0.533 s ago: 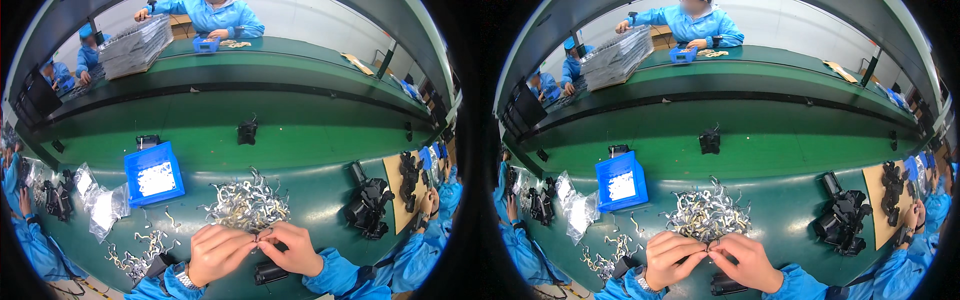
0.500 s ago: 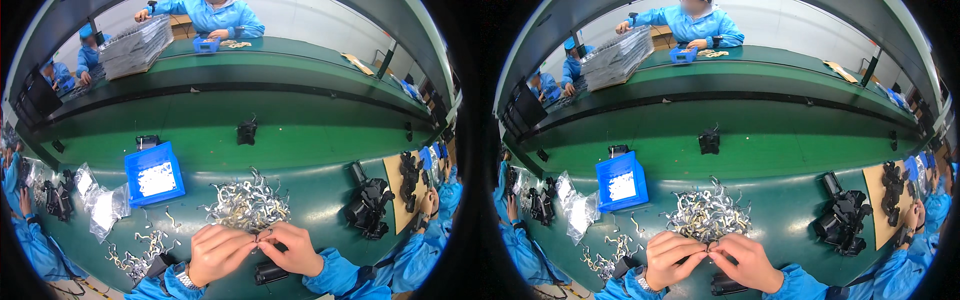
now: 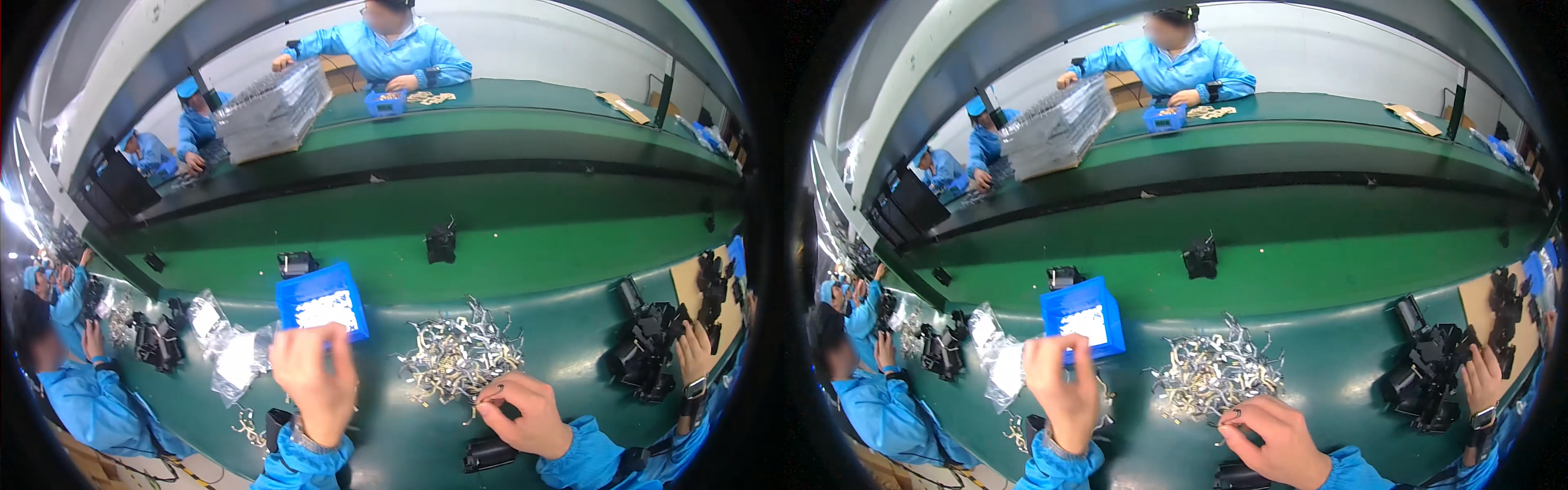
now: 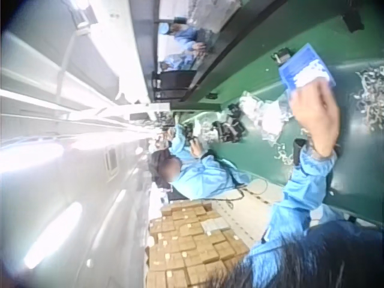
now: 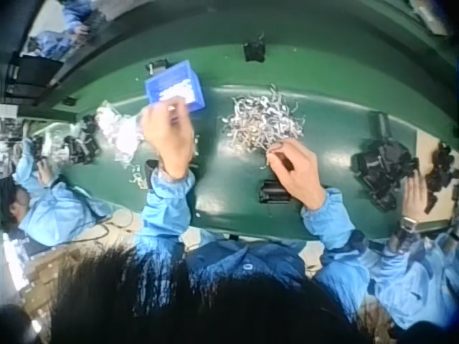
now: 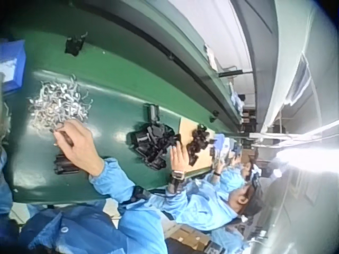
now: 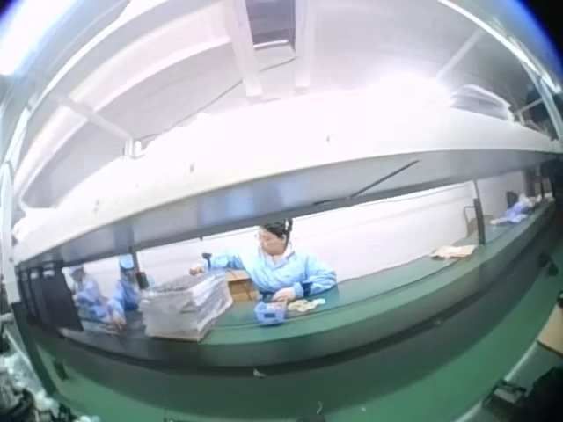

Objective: Assemble small metal and plastic components into a housing.

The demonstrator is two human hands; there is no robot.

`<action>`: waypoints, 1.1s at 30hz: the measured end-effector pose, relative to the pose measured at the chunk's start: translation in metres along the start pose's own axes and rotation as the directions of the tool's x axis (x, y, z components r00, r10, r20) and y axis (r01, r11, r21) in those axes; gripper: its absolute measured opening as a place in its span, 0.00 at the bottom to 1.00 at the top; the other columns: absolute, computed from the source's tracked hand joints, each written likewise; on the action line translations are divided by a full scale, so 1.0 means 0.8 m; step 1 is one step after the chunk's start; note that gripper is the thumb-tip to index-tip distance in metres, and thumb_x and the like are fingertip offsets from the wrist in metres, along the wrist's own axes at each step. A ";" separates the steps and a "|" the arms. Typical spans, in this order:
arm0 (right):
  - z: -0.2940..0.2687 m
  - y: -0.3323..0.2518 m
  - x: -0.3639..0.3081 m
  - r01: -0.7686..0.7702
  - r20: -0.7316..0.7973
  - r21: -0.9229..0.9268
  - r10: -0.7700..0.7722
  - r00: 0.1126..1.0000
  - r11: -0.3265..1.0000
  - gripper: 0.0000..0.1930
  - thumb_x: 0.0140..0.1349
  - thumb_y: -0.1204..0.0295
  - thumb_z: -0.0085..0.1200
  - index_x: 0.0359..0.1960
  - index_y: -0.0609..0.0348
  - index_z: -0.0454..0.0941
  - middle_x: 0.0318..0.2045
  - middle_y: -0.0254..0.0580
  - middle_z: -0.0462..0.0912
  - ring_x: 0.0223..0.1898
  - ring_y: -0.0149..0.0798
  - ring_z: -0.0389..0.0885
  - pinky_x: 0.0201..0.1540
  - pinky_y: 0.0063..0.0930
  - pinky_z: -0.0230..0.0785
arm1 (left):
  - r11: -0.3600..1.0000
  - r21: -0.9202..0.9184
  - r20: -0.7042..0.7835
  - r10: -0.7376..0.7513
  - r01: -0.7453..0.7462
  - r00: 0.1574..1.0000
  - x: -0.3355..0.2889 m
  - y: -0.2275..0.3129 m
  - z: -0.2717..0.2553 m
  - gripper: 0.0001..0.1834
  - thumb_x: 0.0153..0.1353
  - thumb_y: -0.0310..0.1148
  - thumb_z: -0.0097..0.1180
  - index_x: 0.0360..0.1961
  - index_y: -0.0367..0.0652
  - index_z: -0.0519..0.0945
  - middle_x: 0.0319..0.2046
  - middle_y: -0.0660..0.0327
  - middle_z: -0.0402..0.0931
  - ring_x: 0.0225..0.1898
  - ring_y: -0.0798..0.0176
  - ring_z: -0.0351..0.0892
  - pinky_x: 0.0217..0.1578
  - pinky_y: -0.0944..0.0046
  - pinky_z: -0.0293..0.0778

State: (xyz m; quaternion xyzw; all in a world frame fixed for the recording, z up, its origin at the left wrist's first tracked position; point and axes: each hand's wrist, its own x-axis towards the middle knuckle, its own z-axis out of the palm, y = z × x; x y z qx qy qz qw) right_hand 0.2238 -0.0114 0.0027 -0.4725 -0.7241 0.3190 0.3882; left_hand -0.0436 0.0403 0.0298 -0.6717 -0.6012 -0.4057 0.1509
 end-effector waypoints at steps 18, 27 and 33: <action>-0.013 0.007 0.013 0.171 0.123 -0.079 -0.161 0.979 0.982 0.07 0.56 0.75 0.68 0.34 0.56 0.83 0.37 0.36 0.90 0.37 0.41 0.88 0.44 0.35 0.79 | 0.770 -0.638 0.389 0.333 -0.009 0.859 -0.055 0.059 0.009 0.09 0.55 0.35 0.76 0.35 0.50 0.87 0.34 0.70 0.84 0.40 0.63 0.80 0.40 0.61 0.67; -0.030 0.004 0.006 -0.108 0.259 0.339 0.017 0.966 0.935 0.08 0.62 0.76 0.71 0.41 0.62 0.88 0.37 0.41 0.92 0.39 0.37 0.91 0.44 0.29 0.82 | 0.677 -0.716 0.393 0.186 0.173 0.900 -0.058 0.056 0.010 0.14 0.54 0.29 0.76 0.41 0.45 0.87 0.39 0.59 0.86 0.42 0.56 0.83 0.44 0.59 0.73; -0.074 -0.001 0.016 0.136 0.278 0.510 -0.313 0.908 0.849 0.09 0.58 0.79 0.73 0.40 0.66 0.90 0.35 0.47 0.92 0.38 0.44 0.92 0.44 0.35 0.83 | 0.618 -0.786 0.463 0.555 0.030 0.691 -0.073 0.048 0.001 0.24 0.54 0.49 0.75 0.47 0.50 0.85 0.46 0.65 0.81 0.49 0.60 0.80 0.46 0.59 0.67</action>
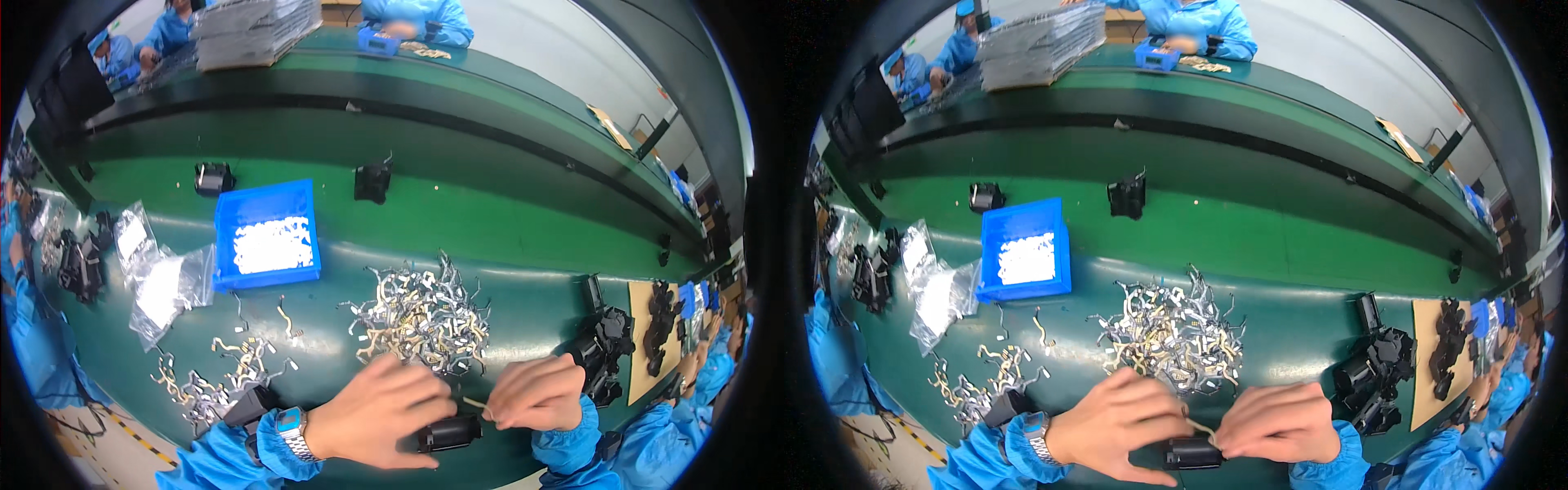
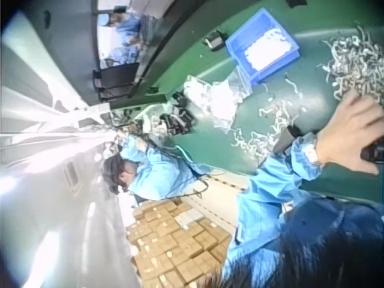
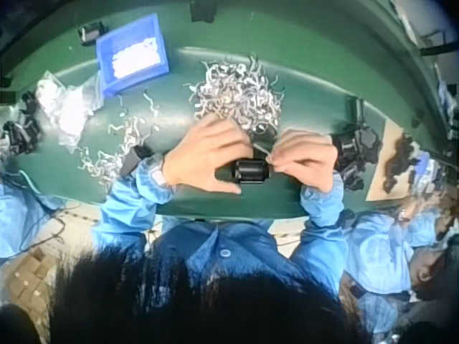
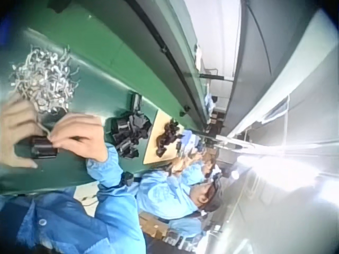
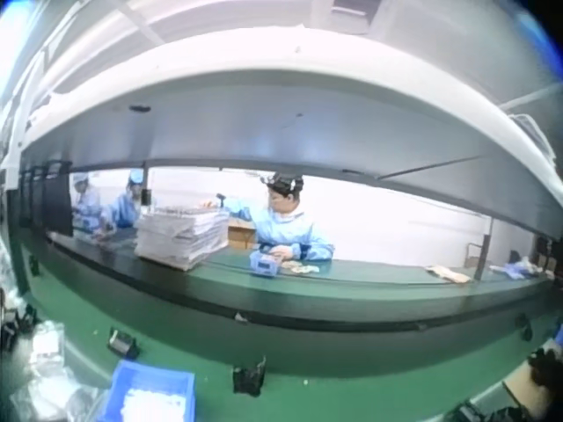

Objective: Assemble small metal and plastic components into a housing.

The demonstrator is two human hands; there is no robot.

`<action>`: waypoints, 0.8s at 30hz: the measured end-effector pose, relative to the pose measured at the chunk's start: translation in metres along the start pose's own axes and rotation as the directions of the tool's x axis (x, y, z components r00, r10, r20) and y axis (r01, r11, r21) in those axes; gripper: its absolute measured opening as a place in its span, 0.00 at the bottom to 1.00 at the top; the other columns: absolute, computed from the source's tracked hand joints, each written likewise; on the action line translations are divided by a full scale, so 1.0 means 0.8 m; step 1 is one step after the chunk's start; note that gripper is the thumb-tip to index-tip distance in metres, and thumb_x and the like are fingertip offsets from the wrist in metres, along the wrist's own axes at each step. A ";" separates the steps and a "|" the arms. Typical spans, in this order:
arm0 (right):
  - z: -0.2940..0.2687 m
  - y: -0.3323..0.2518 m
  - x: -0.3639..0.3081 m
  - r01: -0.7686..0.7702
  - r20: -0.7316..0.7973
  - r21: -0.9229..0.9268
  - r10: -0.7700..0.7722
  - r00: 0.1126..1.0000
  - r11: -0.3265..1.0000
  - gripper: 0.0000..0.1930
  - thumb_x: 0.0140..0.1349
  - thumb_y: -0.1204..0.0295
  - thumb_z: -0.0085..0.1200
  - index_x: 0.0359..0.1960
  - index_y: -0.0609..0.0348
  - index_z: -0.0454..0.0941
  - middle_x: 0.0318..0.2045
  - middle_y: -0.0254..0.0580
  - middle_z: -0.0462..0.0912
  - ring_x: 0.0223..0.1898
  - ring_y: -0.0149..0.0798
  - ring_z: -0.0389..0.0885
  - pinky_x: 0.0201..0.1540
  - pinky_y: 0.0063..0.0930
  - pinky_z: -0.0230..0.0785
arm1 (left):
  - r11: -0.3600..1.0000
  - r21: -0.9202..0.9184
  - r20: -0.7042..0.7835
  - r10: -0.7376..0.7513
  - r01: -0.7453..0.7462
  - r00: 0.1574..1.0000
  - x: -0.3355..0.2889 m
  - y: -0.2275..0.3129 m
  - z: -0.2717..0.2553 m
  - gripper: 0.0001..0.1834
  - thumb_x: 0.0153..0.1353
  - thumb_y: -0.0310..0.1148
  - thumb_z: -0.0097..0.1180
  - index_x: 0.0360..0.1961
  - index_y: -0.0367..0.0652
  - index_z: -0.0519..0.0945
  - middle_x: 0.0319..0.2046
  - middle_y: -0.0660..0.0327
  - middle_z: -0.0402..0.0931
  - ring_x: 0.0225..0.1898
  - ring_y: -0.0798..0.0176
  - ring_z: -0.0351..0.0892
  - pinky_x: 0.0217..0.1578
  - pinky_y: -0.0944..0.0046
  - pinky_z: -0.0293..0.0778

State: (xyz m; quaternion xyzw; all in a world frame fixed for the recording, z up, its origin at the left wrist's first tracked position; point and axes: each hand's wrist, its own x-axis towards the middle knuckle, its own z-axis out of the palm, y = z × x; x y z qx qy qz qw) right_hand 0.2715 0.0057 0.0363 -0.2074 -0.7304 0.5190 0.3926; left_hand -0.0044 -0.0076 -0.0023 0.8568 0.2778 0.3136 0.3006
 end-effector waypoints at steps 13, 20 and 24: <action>0.001 0.013 0.004 0.102 0.467 -0.119 -0.035 0.884 0.988 0.12 0.71 0.72 0.55 0.41 0.60 0.92 0.41 0.38 0.92 0.35 0.37 0.85 0.37 0.30 0.64 | 0.980 0.162 0.206 0.084 -0.119 0.975 -0.003 -0.012 0.020 0.31 0.49 0.49 0.72 0.55 0.52 0.85 0.46 0.73 0.79 0.42 0.68 0.73 0.40 0.60 0.62; -0.002 0.015 0.003 0.063 0.501 -0.223 0.058 0.864 0.973 0.08 0.66 0.71 0.61 0.39 0.55 0.93 0.41 0.30 0.92 0.36 0.35 0.82 0.39 0.30 0.64 | 0.974 0.189 0.180 0.090 -0.125 0.979 -0.004 -0.011 0.024 0.30 0.49 0.49 0.72 0.54 0.51 0.86 0.45 0.72 0.79 0.40 0.68 0.74 0.40 0.61 0.62; 0.002 0.017 0.002 0.072 0.450 -0.273 0.061 0.891 0.959 0.07 0.62 0.72 0.65 0.38 0.53 0.93 0.39 0.28 0.92 0.35 0.34 0.82 0.39 0.30 0.64 | 0.974 0.192 0.168 0.088 -0.120 0.982 -0.006 -0.011 0.023 0.30 0.49 0.49 0.72 0.54 0.51 0.86 0.45 0.72 0.79 0.41 0.68 0.74 0.39 0.61 0.62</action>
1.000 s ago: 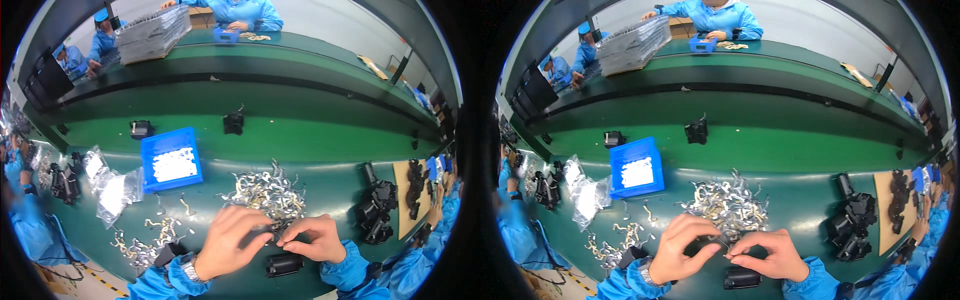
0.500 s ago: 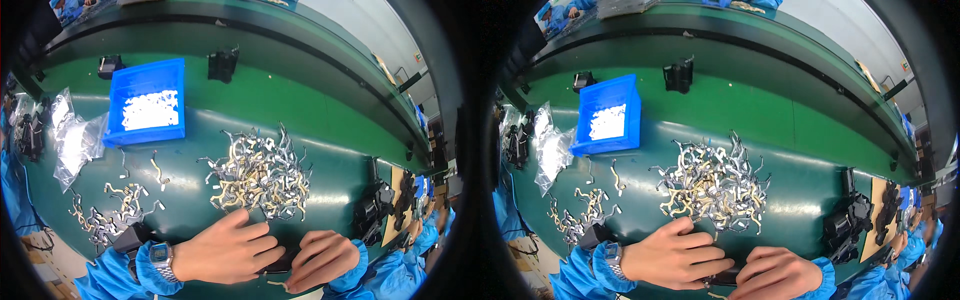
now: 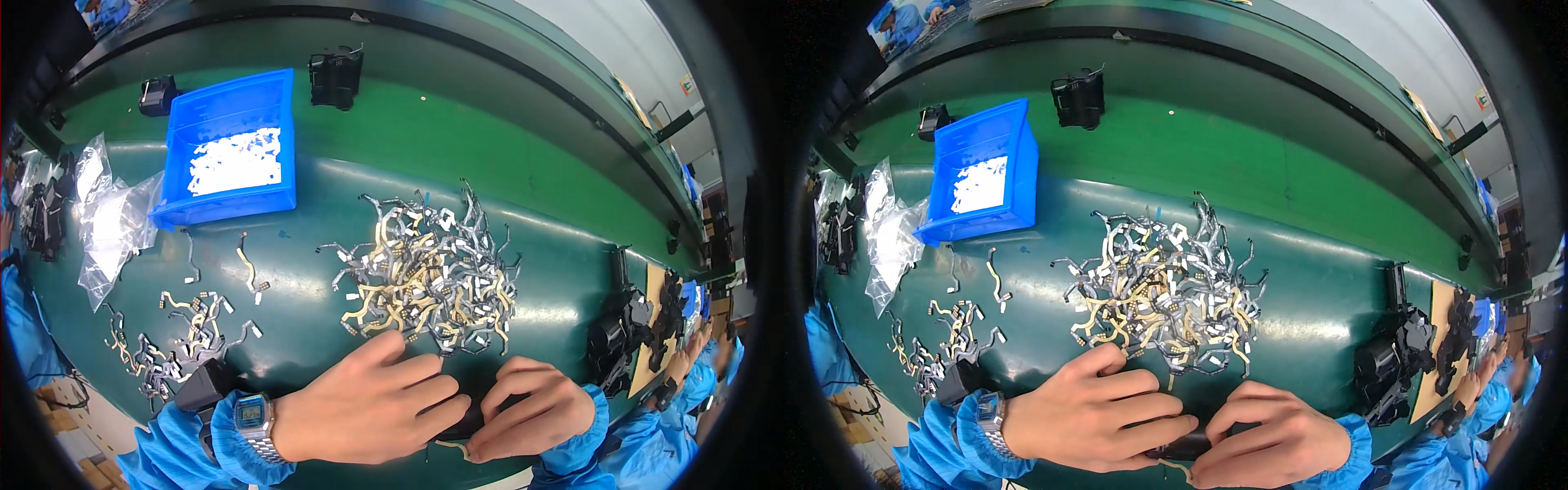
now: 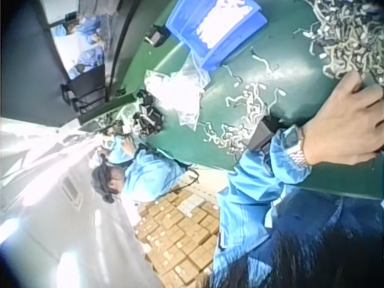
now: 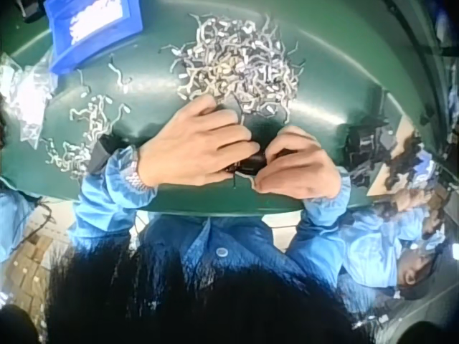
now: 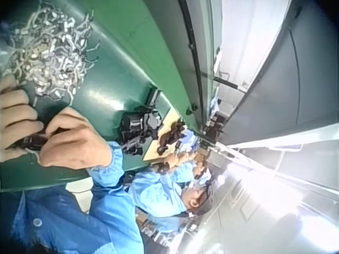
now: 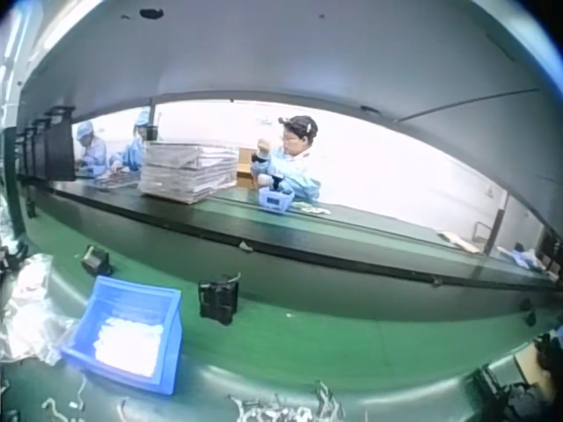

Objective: Assemble small metal and plastic components into a housing.

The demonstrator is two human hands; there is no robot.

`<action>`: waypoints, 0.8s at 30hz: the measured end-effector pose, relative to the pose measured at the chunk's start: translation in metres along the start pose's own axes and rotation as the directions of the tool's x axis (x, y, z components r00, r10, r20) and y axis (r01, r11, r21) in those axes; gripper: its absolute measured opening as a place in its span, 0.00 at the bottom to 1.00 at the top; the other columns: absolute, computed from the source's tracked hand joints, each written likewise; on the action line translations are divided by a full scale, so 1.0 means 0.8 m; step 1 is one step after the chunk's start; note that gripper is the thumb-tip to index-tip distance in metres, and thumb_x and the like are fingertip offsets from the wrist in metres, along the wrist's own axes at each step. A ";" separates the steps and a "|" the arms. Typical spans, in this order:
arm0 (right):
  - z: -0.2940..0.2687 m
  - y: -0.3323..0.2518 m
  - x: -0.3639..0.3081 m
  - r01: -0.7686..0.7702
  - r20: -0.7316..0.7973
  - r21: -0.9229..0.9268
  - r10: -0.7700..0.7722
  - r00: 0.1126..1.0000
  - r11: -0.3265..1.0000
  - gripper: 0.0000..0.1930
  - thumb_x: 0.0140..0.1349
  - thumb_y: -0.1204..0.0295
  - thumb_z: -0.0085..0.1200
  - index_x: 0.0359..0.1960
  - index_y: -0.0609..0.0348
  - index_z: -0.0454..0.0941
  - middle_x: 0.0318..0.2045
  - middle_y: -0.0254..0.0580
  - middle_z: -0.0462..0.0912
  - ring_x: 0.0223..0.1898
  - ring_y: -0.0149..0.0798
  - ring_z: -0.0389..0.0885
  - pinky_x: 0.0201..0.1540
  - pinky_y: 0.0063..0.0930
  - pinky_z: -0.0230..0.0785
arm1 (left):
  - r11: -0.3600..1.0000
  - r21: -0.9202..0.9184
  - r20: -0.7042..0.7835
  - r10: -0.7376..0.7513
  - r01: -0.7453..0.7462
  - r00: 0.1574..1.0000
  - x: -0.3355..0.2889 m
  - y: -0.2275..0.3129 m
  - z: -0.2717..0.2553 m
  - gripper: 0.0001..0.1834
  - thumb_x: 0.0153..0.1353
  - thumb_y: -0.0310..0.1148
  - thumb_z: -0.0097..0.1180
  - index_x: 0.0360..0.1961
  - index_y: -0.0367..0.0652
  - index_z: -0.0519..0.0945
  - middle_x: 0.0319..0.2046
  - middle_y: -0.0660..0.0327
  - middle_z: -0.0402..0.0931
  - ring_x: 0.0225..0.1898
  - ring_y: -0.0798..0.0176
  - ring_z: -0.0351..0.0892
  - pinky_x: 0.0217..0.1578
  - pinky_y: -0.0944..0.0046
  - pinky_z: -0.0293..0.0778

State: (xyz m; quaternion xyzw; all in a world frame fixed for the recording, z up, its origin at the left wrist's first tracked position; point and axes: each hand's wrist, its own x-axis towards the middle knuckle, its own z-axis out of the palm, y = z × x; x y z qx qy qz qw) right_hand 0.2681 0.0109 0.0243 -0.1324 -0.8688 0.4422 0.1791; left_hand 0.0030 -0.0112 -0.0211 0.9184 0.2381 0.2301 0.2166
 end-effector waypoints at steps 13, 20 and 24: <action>0.024 -0.014 0.005 -0.002 -0.019 -0.116 0.000 1.000 0.993 0.07 0.56 0.71 0.72 0.38 0.52 0.93 0.33 0.26 0.89 0.34 0.32 0.80 0.38 0.28 0.65 | 1.000 -0.008 -0.024 0.010 -0.011 1.000 -0.001 -0.001 0.011 0.29 0.46 0.48 0.73 0.50 0.52 0.83 0.40 0.71 0.73 0.38 0.67 0.71 0.38 0.61 0.61; 0.024 -0.015 0.009 -0.035 0.031 -0.155 0.040 0.999 0.987 0.08 0.56 0.70 0.72 0.38 0.50 0.93 0.32 0.24 0.88 0.34 0.32 0.80 0.39 0.29 0.65 | 1.000 0.007 -0.016 0.011 -0.011 1.000 0.000 -0.001 0.010 0.27 0.45 0.48 0.73 0.48 0.52 0.82 0.40 0.72 0.73 0.37 0.68 0.71 0.37 0.61 0.61; 0.025 -0.018 0.011 -0.056 0.038 -0.204 0.065 0.997 0.977 0.09 0.55 0.70 0.73 0.39 0.48 0.93 0.32 0.22 0.88 0.35 0.31 0.80 0.41 0.29 0.64 | 1.000 0.000 -0.026 0.000 0.000 1.000 -0.001 -0.001 0.010 0.27 0.45 0.48 0.73 0.46 0.52 0.82 0.40 0.72 0.73 0.37 0.68 0.71 0.37 0.61 0.61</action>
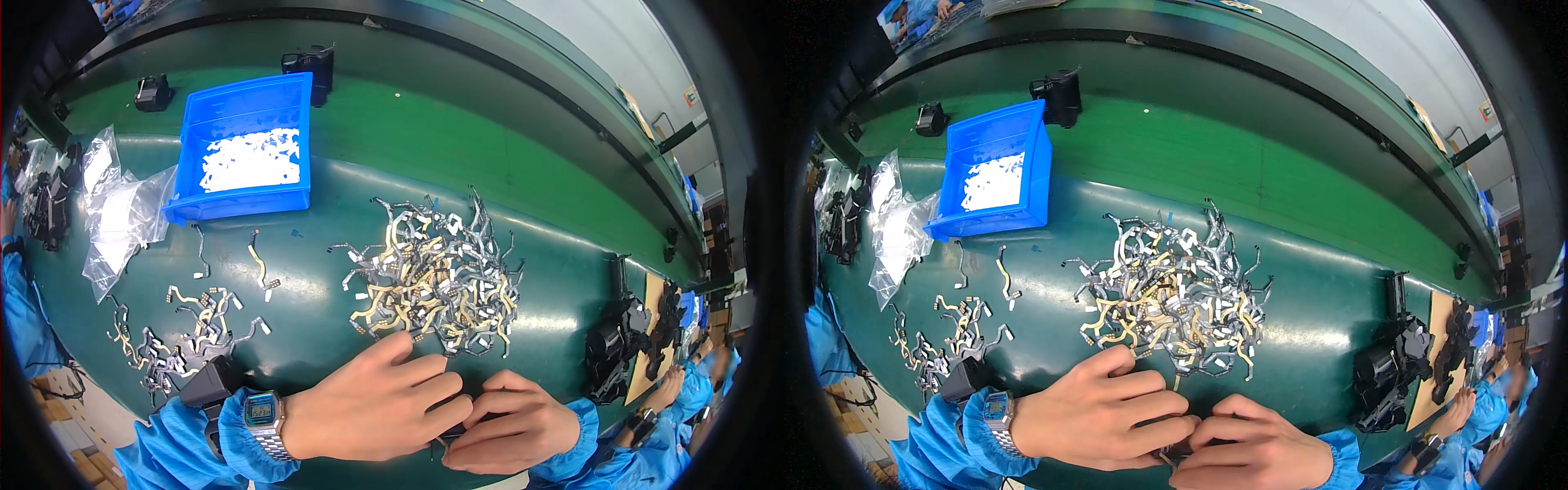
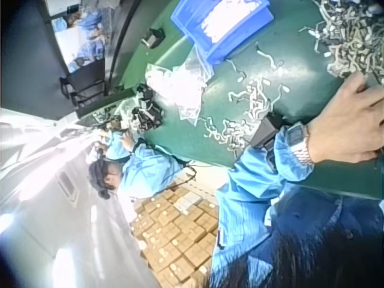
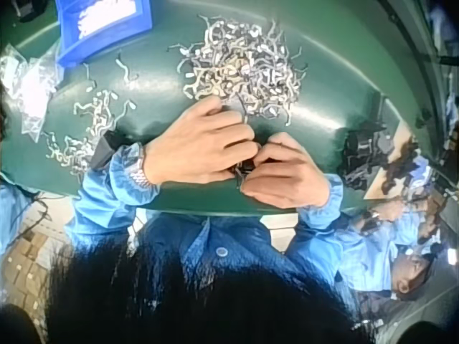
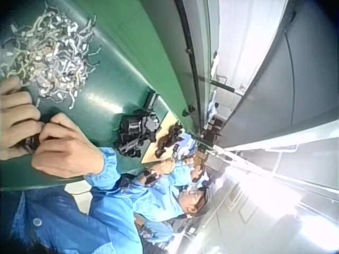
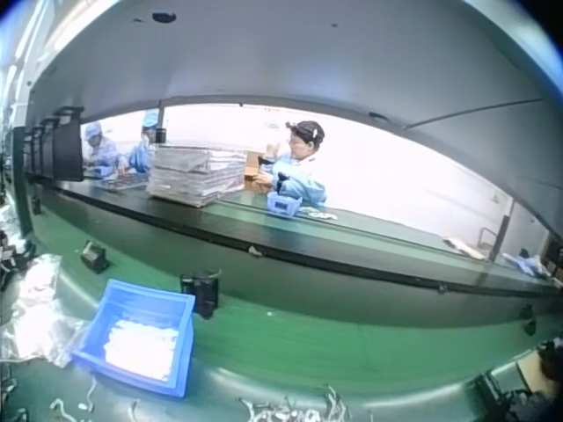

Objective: Assemble small metal and plastic components into a housing.

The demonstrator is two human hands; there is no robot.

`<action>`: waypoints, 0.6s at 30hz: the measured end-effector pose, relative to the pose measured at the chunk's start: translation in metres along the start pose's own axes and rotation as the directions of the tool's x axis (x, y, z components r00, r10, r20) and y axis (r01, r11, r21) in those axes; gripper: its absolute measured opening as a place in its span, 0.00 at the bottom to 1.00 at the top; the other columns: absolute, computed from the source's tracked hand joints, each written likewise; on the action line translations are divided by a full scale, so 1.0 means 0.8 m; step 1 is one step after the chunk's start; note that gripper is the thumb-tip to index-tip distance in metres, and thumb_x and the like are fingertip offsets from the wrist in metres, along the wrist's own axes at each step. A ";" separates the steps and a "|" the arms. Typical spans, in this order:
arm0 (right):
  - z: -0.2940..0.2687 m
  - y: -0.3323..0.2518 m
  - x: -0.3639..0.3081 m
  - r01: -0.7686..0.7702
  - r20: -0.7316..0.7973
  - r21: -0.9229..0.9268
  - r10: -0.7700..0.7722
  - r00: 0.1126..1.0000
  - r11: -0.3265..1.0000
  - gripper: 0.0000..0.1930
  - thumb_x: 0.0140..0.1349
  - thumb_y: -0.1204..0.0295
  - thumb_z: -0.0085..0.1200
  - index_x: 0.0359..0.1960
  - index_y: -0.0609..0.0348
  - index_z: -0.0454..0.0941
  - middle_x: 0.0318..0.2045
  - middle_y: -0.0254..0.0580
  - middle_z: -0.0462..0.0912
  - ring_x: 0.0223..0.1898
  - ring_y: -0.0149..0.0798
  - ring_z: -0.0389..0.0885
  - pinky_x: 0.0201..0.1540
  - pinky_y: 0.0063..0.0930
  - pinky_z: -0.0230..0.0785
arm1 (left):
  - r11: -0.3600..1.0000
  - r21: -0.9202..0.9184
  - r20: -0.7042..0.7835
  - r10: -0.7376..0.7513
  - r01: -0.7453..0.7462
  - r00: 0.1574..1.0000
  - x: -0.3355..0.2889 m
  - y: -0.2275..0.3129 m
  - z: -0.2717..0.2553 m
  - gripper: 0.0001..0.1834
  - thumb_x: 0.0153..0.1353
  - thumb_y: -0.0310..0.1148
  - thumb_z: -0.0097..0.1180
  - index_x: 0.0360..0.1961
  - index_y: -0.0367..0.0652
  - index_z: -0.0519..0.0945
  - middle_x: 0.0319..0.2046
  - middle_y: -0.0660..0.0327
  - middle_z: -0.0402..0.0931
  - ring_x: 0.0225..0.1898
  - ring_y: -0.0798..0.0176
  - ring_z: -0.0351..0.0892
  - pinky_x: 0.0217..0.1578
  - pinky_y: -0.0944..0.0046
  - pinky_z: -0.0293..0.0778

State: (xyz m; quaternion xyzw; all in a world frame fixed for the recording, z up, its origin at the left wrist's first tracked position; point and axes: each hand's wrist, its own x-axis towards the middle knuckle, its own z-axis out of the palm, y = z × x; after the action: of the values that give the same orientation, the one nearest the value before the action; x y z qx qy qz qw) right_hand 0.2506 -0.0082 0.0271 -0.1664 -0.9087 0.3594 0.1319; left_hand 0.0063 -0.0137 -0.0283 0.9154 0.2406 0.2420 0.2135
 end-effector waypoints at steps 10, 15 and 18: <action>0.005 -0.001 -0.007 -0.039 -0.127 -0.027 0.035 0.991 0.999 0.11 0.52 0.69 0.75 0.38 0.47 0.94 0.32 0.23 0.89 0.33 0.30 0.79 0.39 0.28 0.61 | 1.000 -0.002 -0.002 0.005 -0.005 1.000 0.000 0.003 -0.001 0.27 0.48 0.48 0.72 0.49 0.52 0.82 0.40 0.71 0.73 0.37 0.67 0.71 0.38 0.61 0.61; 0.006 -0.005 -0.005 -0.027 -0.186 -0.065 0.015 0.983 0.998 0.11 0.51 0.69 0.75 0.37 0.44 0.94 0.33 0.21 0.90 0.32 0.29 0.78 0.36 0.28 0.60 | 1.000 0.004 -0.001 0.012 -0.012 1.000 0.001 0.001 0.000 0.27 0.49 0.48 0.72 0.50 0.51 0.83 0.40 0.71 0.73 0.37 0.67 0.71 0.37 0.61 0.61; 0.010 -0.006 -0.005 -0.076 -0.182 -0.150 0.048 0.982 0.986 0.11 0.49 0.68 0.77 0.36 0.43 0.94 0.32 0.21 0.90 0.32 0.28 0.79 0.36 0.27 0.61 | 1.000 -0.013 -0.028 0.016 -0.017 0.999 0.003 -0.003 0.003 0.26 0.49 0.47 0.71 0.49 0.51 0.83 0.39 0.71 0.72 0.37 0.67 0.71 0.37 0.61 0.61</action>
State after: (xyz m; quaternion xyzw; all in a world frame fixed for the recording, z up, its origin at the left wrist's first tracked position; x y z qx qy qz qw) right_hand 0.2502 -0.0174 0.0243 -0.2361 -0.9130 0.2745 0.1878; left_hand 0.0089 -0.0113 -0.0305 0.9124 0.2344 0.2581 0.2141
